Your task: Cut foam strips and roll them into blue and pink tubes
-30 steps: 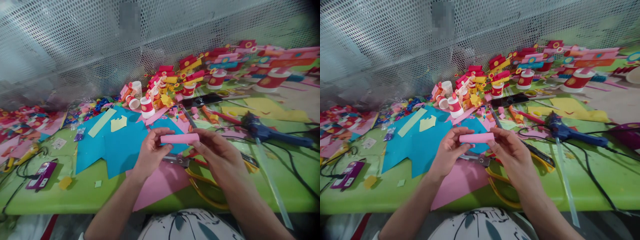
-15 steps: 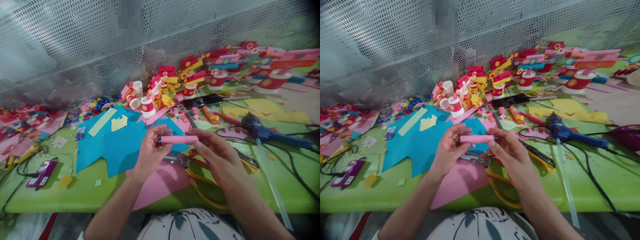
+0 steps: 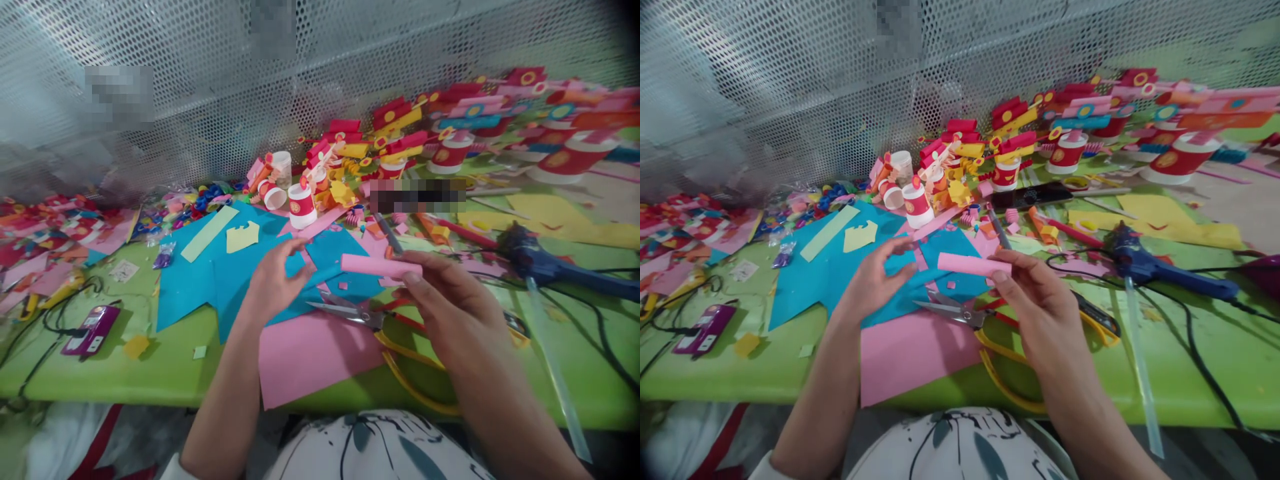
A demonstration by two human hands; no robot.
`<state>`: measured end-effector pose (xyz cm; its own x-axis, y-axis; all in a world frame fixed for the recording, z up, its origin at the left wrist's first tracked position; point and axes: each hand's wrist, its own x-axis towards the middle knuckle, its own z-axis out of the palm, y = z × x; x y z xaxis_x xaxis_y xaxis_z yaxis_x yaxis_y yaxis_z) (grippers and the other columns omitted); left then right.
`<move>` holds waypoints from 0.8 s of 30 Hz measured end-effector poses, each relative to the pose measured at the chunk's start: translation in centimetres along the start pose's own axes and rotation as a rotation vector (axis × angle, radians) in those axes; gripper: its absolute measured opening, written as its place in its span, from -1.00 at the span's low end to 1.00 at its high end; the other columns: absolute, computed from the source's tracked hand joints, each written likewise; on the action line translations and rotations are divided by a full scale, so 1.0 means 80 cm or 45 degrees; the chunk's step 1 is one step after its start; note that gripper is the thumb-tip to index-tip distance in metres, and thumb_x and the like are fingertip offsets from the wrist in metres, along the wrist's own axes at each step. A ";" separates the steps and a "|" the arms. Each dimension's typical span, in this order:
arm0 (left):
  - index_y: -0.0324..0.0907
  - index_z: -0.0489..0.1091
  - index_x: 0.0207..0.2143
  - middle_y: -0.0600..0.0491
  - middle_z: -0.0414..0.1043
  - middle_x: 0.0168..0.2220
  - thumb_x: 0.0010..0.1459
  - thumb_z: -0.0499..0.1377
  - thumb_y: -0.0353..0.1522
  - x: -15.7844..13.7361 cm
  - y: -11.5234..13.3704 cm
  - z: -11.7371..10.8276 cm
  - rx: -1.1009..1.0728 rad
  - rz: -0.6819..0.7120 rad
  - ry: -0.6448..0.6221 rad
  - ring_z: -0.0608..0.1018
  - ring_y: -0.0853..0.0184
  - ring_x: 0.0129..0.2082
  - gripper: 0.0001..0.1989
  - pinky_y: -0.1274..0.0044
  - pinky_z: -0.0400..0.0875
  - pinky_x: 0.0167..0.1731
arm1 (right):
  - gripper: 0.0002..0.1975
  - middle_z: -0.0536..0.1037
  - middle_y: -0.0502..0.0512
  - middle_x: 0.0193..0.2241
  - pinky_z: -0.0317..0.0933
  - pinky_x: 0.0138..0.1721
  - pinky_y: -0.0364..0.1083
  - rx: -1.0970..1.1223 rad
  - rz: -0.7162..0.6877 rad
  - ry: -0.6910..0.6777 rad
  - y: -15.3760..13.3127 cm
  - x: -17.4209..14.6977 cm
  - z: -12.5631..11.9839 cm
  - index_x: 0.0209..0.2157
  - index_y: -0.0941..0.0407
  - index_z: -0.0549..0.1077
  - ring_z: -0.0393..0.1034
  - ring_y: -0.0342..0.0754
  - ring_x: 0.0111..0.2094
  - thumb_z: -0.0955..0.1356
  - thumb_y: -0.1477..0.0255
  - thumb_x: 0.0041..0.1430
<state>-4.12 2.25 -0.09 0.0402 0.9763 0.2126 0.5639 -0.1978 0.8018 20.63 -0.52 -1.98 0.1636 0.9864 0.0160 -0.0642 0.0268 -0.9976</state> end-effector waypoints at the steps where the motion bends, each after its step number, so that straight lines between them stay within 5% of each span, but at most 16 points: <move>1: -0.07 0.49 0.11 -0.13 0.55 0.11 0.14 0.36 -0.32 -0.001 -0.003 0.003 0.106 -0.003 -0.070 0.54 -0.01 0.13 -0.55 0.15 0.35 0.16 | -0.68 0.62 0.07 -0.11 0.51 -0.28 -0.05 -0.022 -0.019 -0.026 0.003 0.001 -0.001 -0.03 -0.09 0.58 0.55 0.02 -0.20 0.51 0.18 0.18; 4: -0.07 0.58 -0.01 -0.16 0.60 0.00 0.02 0.43 -0.36 -0.002 -0.012 0.017 0.244 -0.026 -0.132 0.56 -0.13 0.09 -0.58 0.08 0.33 0.15 | -0.63 0.61 0.08 -0.06 0.49 -0.24 -0.05 -0.095 -0.078 -0.147 0.014 0.006 -0.005 0.01 -0.08 0.56 0.53 0.02 -0.13 0.51 0.18 0.17; 8: -0.06 0.62 -0.13 -0.11 0.63 -0.06 0.10 0.38 -0.35 0.003 -0.018 0.026 0.033 -0.112 -0.130 0.59 -0.05 0.04 -0.76 0.16 0.40 0.09 | -0.61 0.60 0.09 -0.04 0.49 -0.17 -0.04 -0.153 -0.109 -0.225 0.018 0.010 -0.005 0.02 -0.07 0.55 0.50 0.04 -0.05 0.52 0.19 0.17; 15: -0.18 0.57 -0.05 -0.08 0.61 -0.15 0.10 0.42 -0.28 0.002 0.000 0.032 -0.712 -0.356 -0.386 0.63 0.26 -0.19 -0.64 0.46 0.54 -0.21 | -0.57 0.62 0.09 -0.15 0.52 -0.28 -0.05 -0.037 0.011 -0.253 0.011 0.009 0.004 -0.02 -0.04 0.57 0.54 0.02 -0.17 0.56 0.18 0.08; 24: -0.18 0.62 -0.08 0.00 0.55 -0.43 -0.05 0.51 -0.11 -0.004 0.022 0.026 -0.838 -0.486 -0.559 0.56 0.33 -0.43 -0.49 0.54 0.43 -0.50 | -0.51 0.65 0.08 -0.21 0.54 -0.27 -0.04 0.061 0.042 -0.207 0.013 0.012 0.003 -0.01 -0.03 0.55 0.57 0.03 -0.19 0.60 0.21 0.02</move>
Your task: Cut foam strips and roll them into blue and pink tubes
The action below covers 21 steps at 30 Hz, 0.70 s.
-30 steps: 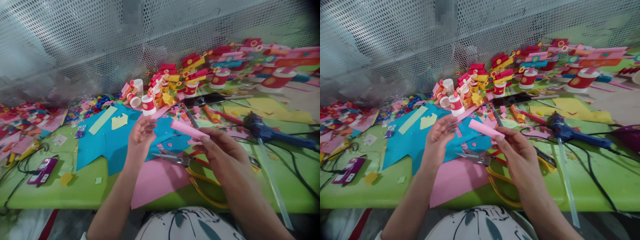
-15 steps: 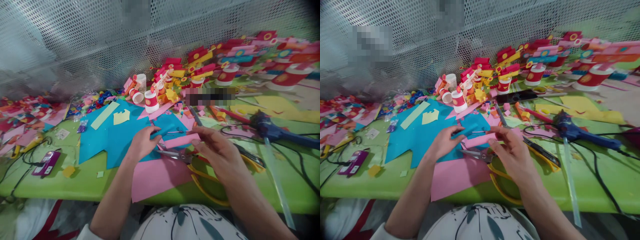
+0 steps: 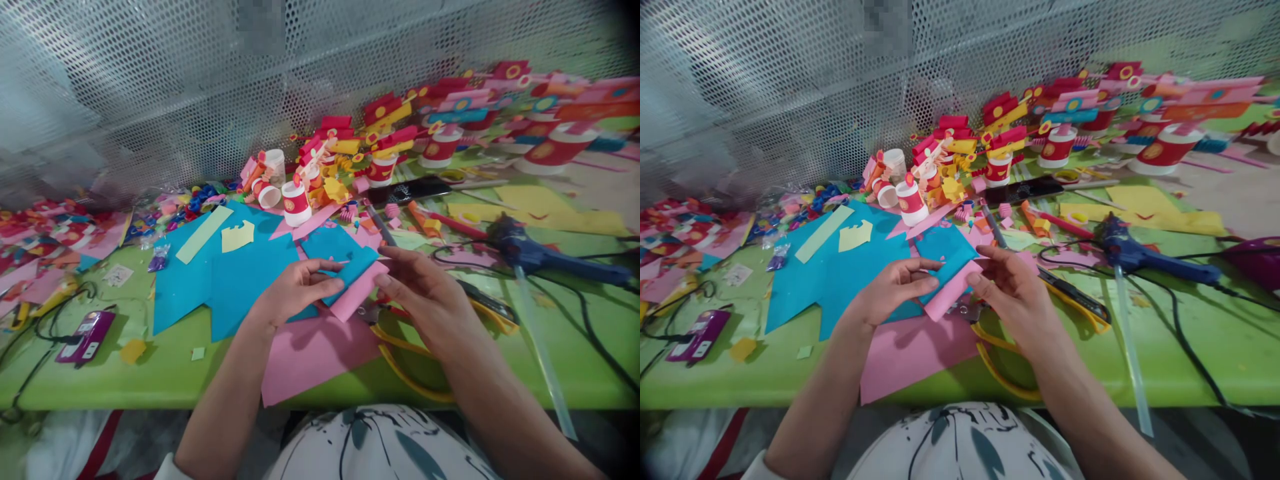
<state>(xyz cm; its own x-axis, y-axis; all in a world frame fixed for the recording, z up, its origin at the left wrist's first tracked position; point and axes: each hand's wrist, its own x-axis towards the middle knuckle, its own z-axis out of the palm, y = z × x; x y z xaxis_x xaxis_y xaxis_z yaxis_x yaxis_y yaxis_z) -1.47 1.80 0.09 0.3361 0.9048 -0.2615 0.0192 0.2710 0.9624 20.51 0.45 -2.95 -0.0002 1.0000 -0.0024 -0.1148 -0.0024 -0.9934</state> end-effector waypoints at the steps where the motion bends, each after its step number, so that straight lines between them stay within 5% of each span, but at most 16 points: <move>1: -0.17 0.62 -0.08 0.00 0.56 -0.42 -0.05 0.51 -0.11 -0.001 0.001 0.000 -0.004 -0.008 -0.006 0.56 0.33 -0.43 -0.49 0.54 0.44 -0.51 | -0.52 0.65 0.08 -0.21 0.54 -0.26 -0.03 0.002 0.001 -0.005 0.000 0.000 0.000 -0.01 -0.03 0.56 0.57 0.03 -0.19 0.60 0.21 0.03; 21: -0.25 0.54 0.00 0.07 0.49 -0.43 0.04 0.47 -0.19 -0.003 0.002 -0.005 0.078 -0.066 -0.055 0.54 0.39 -0.42 -0.48 0.56 0.44 -0.42 | -0.57 0.64 0.03 -0.26 0.52 -0.21 -0.01 -0.016 -0.004 0.039 -0.002 -0.001 0.001 -0.04 -0.11 0.60 0.56 0.01 -0.22 0.59 0.17 0.02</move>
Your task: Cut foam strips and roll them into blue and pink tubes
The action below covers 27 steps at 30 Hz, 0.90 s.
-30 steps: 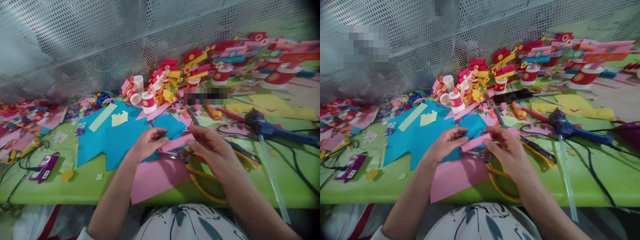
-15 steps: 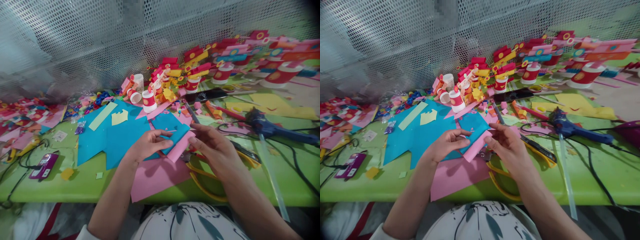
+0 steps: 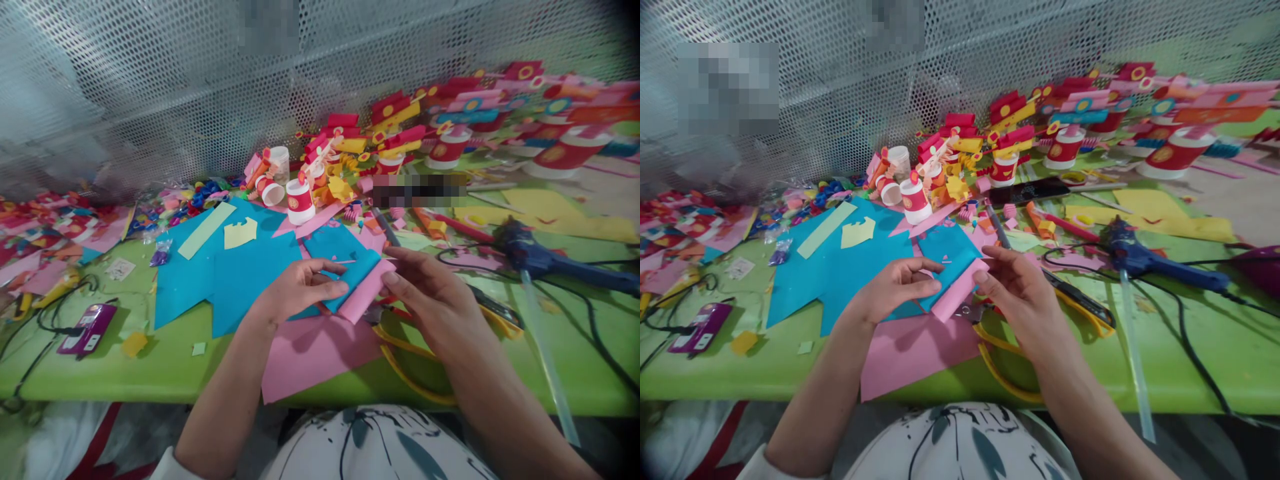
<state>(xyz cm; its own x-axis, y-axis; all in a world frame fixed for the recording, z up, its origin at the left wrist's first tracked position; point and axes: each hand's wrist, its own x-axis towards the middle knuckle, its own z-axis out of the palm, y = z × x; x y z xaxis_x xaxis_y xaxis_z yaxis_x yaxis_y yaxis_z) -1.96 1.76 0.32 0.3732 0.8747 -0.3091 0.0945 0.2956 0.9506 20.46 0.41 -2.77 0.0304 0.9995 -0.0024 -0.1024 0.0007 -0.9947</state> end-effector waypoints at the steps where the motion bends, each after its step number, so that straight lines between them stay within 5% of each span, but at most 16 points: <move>1: -0.24 0.54 0.01 0.07 0.50 -0.42 0.05 0.46 -0.20 0.000 -0.001 0.000 0.007 0.001 -0.003 0.54 0.39 -0.42 -0.49 0.56 0.43 -0.42 | -0.57 0.64 0.03 -0.27 0.52 -0.21 -0.02 0.004 -0.004 -0.004 0.000 0.000 0.000 -0.05 -0.11 0.61 0.55 0.00 -0.22 0.59 0.17 0.02; 20: -0.23 0.49 0.01 0.07 0.49 -0.41 0.08 0.42 -0.24 0.001 0.000 0.002 0.034 0.018 0.017 0.56 0.37 -0.44 -0.53 0.55 0.48 -0.45 | -0.55 0.63 0.04 -0.28 0.53 -0.27 -0.02 0.020 0.020 0.001 -0.001 -0.002 0.000 -0.05 -0.09 0.60 0.54 0.00 -0.26 0.60 0.17 0.00; 27: -0.09 0.48 0.07 -0.11 0.61 -0.02 0.24 0.29 -0.29 0.008 -0.014 -0.014 0.748 0.245 0.632 0.61 0.07 0.05 -0.65 0.27 0.49 0.01 | -0.58 0.61 0.03 -0.13 0.50 -0.27 -0.09 0.098 -0.022 0.029 0.002 -0.001 -0.002 -0.07 -0.13 0.61 0.52 -0.03 -0.18 0.61 0.29 -0.02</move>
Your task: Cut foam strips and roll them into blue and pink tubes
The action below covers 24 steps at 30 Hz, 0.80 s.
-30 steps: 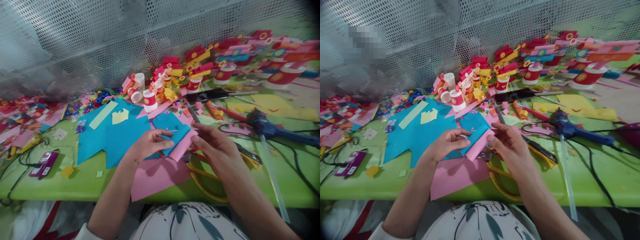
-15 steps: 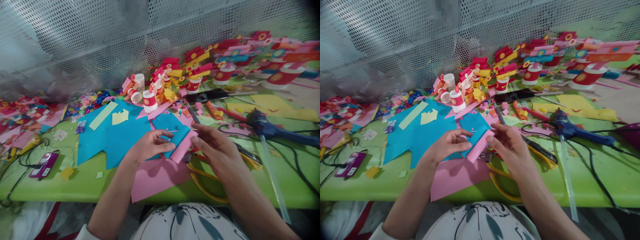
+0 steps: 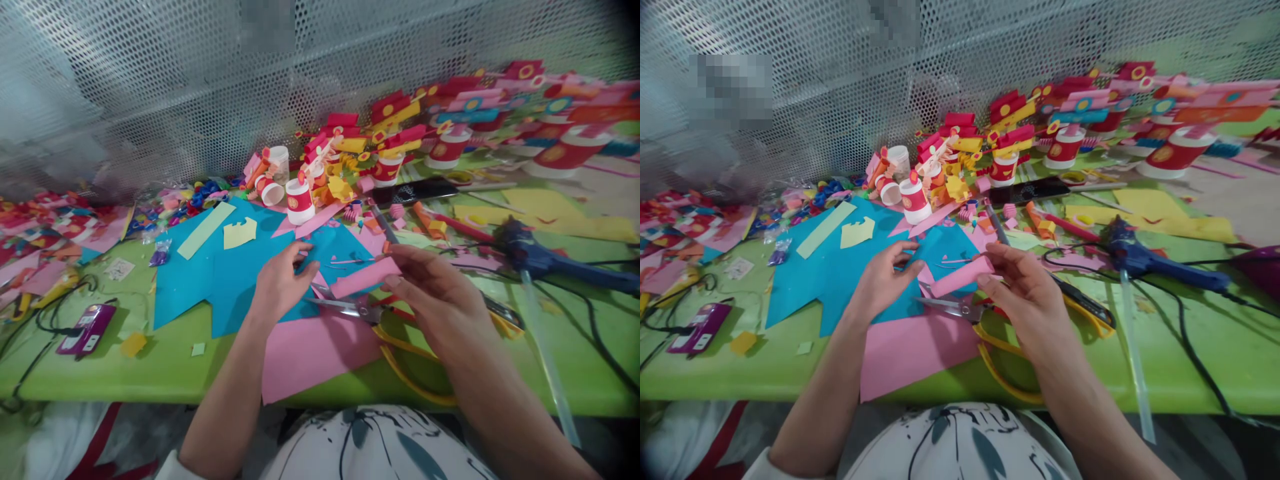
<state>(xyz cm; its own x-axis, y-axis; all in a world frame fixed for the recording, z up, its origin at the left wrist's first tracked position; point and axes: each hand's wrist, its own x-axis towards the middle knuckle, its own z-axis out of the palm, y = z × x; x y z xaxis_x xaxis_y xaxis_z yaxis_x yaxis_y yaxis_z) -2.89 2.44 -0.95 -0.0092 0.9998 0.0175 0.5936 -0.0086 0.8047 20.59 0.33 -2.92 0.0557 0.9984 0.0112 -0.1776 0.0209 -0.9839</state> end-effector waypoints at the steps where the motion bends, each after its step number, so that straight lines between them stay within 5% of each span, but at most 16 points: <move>1: -0.07 0.48 0.07 -0.10 0.61 0.00 0.24 0.28 -0.30 0.000 -0.001 0.000 0.100 -0.003 0.041 0.60 0.05 0.07 -0.66 0.25 0.48 0.02 | -0.57 0.61 0.03 -0.14 0.49 -0.27 -0.09 0.019 0.010 0.003 -0.001 0.000 0.001 -0.06 -0.12 0.61 0.52 -0.04 -0.21 0.61 0.30 -0.02; 7: -0.11 0.49 0.10 -0.12 0.61 0.03 0.28 0.24 -0.28 0.002 -0.004 0.002 0.092 -0.016 -0.026 0.60 0.02 0.09 -0.65 0.24 0.48 0.02 | -0.60 0.62 0.01 -0.19 0.48 -0.26 -0.13 0.105 0.074 0.030 -0.006 0.000 0.003 -0.09 -0.09 0.63 0.50 -0.10 -0.27 0.61 0.30 -0.02; 10: -0.21 0.48 0.11 -0.16 0.61 0.01 0.27 0.25 -0.29 0.005 -0.003 0.001 -0.264 -0.065 -0.124 0.61 0.08 0.06 -0.62 0.31 0.49 0.02 | -0.58 0.62 0.00 -0.21 0.48 -0.26 -0.16 0.123 0.087 0.053 -0.006 0.001 0.002 -0.10 -0.08 0.64 0.49 -0.12 -0.28 0.63 0.29 -0.05; 17: -0.17 0.48 0.16 -0.06 0.64 -0.14 0.26 0.29 -0.22 0.004 0.005 -0.005 -1.056 -0.273 -0.356 0.63 0.35 -0.36 -0.54 0.49 0.58 -0.31 | -0.61 0.60 0.00 -0.19 0.46 -0.34 -0.17 0.109 0.107 0.076 -0.008 -0.001 0.003 -0.11 -0.11 0.65 0.48 -0.12 -0.29 0.61 0.20 -0.02; 21: -0.14 0.48 0.15 -0.06 0.63 -0.11 0.28 0.26 -0.17 0.005 0.005 -0.005 -0.975 -0.237 -0.331 0.62 0.36 -0.37 -0.56 0.53 0.54 -0.36 | -0.62 0.58 -0.01 -0.25 0.44 -0.38 -0.17 0.090 0.129 0.060 -0.005 -0.001 0.001 -0.10 -0.10 0.64 0.46 -0.13 -0.34 0.59 0.17 0.01; 24: -0.15 0.47 0.15 -0.09 0.62 -0.07 0.32 0.22 -0.18 0.006 0.001 -0.004 -0.553 -0.121 -0.165 0.64 0.26 -0.23 -0.59 0.48 0.52 -0.29 | -0.64 0.59 -0.01 -0.28 0.43 -0.35 -0.16 0.071 0.113 0.018 -0.001 0.000 -0.003 -0.11 -0.06 0.64 0.46 -0.12 -0.34 0.59 0.22 0.03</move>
<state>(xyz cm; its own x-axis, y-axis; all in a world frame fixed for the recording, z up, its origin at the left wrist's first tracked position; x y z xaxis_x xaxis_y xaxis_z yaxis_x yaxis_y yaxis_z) -3.05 2.93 -0.68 0.0697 0.9903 -0.1201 0.2022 0.1039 0.9738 20.82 0.34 -2.87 0.0512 0.9956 -0.0782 -0.2366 -0.0640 -0.9695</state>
